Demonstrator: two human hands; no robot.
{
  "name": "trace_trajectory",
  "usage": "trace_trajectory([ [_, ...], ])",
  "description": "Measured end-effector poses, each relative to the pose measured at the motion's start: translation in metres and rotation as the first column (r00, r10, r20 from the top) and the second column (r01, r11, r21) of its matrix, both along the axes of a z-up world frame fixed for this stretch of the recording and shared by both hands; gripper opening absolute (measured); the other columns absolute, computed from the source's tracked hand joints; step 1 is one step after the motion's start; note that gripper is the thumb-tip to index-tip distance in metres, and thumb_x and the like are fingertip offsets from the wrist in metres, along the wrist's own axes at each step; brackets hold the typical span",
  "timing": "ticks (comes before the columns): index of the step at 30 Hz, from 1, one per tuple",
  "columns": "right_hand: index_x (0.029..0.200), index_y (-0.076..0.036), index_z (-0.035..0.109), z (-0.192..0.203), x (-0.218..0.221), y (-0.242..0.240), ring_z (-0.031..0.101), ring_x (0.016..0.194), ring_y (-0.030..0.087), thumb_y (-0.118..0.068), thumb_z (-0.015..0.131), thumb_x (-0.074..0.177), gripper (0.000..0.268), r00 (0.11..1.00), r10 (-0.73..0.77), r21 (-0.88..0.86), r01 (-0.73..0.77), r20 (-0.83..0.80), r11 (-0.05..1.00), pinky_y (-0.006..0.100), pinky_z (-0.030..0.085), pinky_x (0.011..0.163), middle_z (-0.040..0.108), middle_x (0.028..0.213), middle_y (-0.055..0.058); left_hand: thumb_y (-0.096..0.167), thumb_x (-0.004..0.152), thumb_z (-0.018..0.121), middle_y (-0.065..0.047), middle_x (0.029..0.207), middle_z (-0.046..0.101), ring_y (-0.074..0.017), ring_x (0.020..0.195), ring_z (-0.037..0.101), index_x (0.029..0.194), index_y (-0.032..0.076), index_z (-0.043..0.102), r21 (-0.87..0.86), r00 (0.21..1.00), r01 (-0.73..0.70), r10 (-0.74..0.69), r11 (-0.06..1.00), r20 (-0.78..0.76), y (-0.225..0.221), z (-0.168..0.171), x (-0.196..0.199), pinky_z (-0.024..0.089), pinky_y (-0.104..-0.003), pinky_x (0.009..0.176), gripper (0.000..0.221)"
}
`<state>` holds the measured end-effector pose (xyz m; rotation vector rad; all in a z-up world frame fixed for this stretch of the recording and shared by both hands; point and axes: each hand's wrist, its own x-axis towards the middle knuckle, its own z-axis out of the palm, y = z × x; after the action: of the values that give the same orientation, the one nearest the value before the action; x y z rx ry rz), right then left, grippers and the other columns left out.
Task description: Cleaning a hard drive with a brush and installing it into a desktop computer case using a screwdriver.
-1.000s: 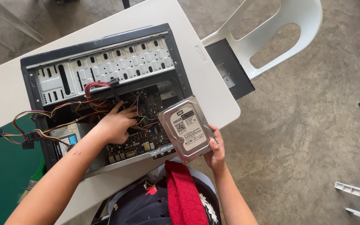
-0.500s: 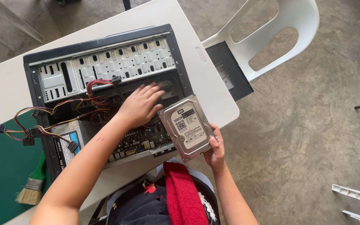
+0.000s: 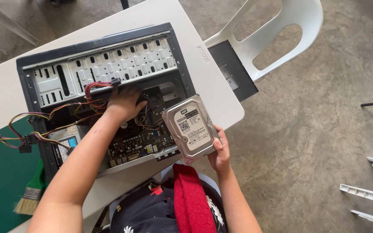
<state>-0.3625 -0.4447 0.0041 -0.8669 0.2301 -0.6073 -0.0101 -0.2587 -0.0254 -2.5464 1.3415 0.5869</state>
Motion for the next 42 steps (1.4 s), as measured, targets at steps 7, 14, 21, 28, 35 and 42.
trace_trajectory([
  [7,0.148,0.0,0.041,0.033,-0.006,-0.01,0.074,0.105,0.029,-0.019,0.064,0.099,0.057,0.973,0.153,0.016,-0.153,-0.17,0.988,0.046,0.067,0.086,0.068,0.129,0.023,0.056,0.113,0.028,-0.004,0.171,0.042,-0.0294,0.163,0.025,0.162,0.029,0.045,-0.15,0.999,0.025,-0.029,0.988,-0.024,0.013,0.031,-0.019,0.016,-0.071,0.124,0.058],
  [14,0.148,-0.002,0.042,0.102,0.045,0.007,0.063,0.103,0.019,-0.011,0.063,0.101,0.053,0.842,0.018,-0.428,-0.292,-0.539,0.855,0.036,0.064,0.083,0.069,0.129,0.019,0.06,0.113,0.027,-0.009,0.169,0.042,-0.0306,0.161,0.029,0.162,0.022,0.044,-0.239,1.0,0.014,-0.016,0.971,-0.005,0.017,-0.019,-0.008,0.01,-0.073,0.125,0.065],
  [21,0.146,-0.012,0.048,0.127,0.132,0.037,0.074,0.109,0.047,-0.024,0.066,0.096,0.055,0.502,-0.226,-0.528,-0.611,-0.835,0.59,0.057,0.058,0.092,0.074,0.115,0.03,0.054,0.109,0.041,-0.006,0.174,0.033,-0.0288,0.163,0.023,0.163,0.021,0.041,-0.166,0.999,-0.016,0.01,0.986,-0.037,0.016,-0.006,-0.01,0.007,-0.07,0.127,0.063],
  [28,0.143,-0.01,0.041,0.084,0.17,0.056,0.072,0.112,0.048,-0.013,0.061,0.097,0.05,0.565,-0.301,-0.592,-0.451,-0.769,0.668,0.054,0.059,0.094,0.072,0.125,0.029,0.049,0.107,0.05,-0.008,0.175,0.029,-0.0302,0.161,0.024,0.163,0.017,0.039,-0.138,0.995,-0.029,0.016,0.99,-0.094,0.015,-0.011,-0.008,0.007,-0.071,0.127,0.066],
  [35,0.143,-0.011,0.038,0.069,0.188,0.064,0.068,0.119,0.049,-0.009,0.059,0.098,0.05,0.612,-0.341,-0.628,-0.341,-0.713,0.7,0.057,0.057,0.099,0.067,0.141,0.023,0.049,0.106,0.052,-0.007,0.175,0.03,-0.031,0.16,0.029,0.164,0.017,0.038,-0.105,0.988,-0.064,0.048,0.992,-0.147,0.011,-0.009,-0.006,0.006,-0.07,0.128,0.068],
  [42,0.141,-0.014,0.04,0.058,0.188,0.061,0.067,0.121,0.047,-0.008,0.06,0.099,0.048,0.616,-0.373,-0.649,-0.31,-0.693,0.695,0.055,0.058,0.099,0.068,0.142,0.016,0.046,0.108,0.051,-0.007,0.177,0.027,-0.0325,0.16,0.028,0.164,0.015,0.04,-0.101,0.977,-0.098,0.077,0.99,-0.197,0.01,0.006,-0.008,0.006,-0.07,0.128,0.065],
])
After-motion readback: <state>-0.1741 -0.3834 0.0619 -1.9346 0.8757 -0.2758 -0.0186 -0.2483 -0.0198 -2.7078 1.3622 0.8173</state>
